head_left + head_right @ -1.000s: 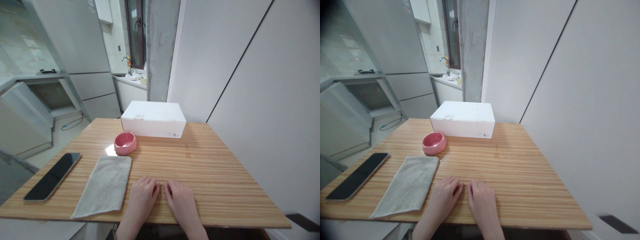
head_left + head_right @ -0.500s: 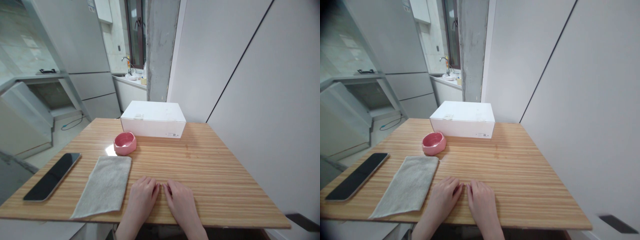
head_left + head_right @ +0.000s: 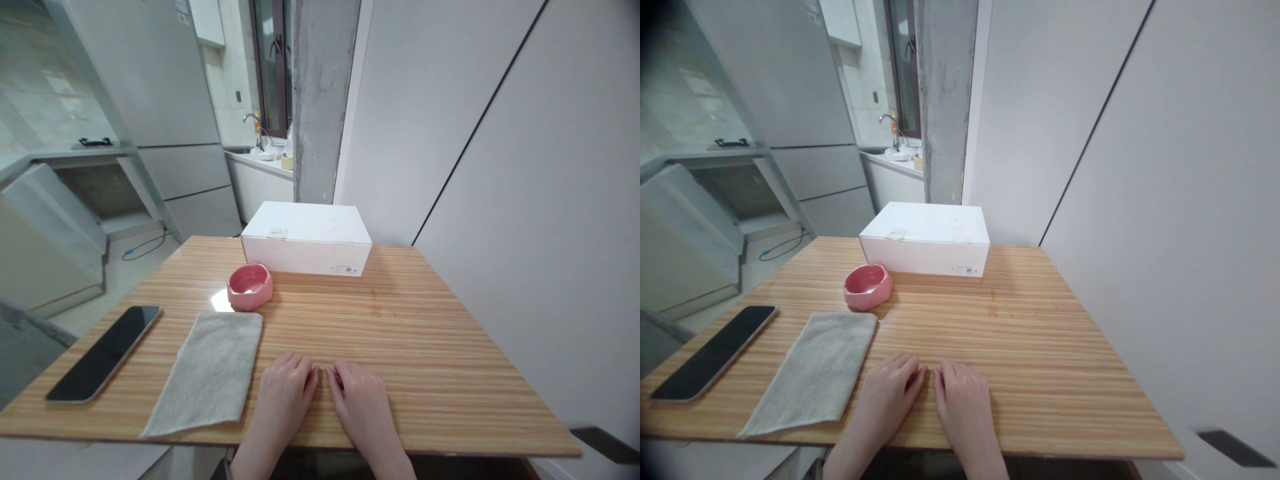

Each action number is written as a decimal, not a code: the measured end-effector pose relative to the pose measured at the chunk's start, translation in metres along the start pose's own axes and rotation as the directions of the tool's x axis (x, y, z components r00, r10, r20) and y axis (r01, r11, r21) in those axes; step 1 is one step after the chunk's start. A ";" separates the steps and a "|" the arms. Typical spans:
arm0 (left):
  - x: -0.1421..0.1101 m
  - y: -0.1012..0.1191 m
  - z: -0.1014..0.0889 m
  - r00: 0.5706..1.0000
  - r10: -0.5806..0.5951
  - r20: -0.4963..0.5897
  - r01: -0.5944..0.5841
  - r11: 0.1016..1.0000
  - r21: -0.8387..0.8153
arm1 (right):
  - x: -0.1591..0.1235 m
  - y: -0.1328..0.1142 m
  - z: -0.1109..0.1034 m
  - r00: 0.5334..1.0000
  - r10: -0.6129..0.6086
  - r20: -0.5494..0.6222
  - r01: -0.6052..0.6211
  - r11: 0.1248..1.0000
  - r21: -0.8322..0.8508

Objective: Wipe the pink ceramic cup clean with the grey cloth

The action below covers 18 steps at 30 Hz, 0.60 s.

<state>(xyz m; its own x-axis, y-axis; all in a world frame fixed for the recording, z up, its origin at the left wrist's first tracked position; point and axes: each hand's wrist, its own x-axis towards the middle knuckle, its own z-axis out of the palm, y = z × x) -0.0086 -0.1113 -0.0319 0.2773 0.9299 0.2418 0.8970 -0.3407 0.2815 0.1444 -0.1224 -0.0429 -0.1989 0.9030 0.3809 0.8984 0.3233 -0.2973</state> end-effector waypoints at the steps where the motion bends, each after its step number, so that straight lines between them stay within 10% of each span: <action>1: 0.000 0.000 0.000 1.000 -0.003 0.001 0.003 1.000 0.001 | 0.000 0.000 0.000 1.000 -0.003 -0.001 0.003 1.000 0.001; 18: 0.000 0.000 0.001 0.999 -0.016 0.028 0.016 1.000 -0.014 | 0.000 0.001 0.002 1.000 0.005 0.005 -0.005 1.000 -0.001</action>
<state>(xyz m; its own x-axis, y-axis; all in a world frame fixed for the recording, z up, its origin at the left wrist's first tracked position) -0.0086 -0.1113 -0.0326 0.2724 0.9387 0.2113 0.8966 -0.3273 0.2983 0.1442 -0.1215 -0.0445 -0.1959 0.9060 0.3752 0.8997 0.3182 -0.2987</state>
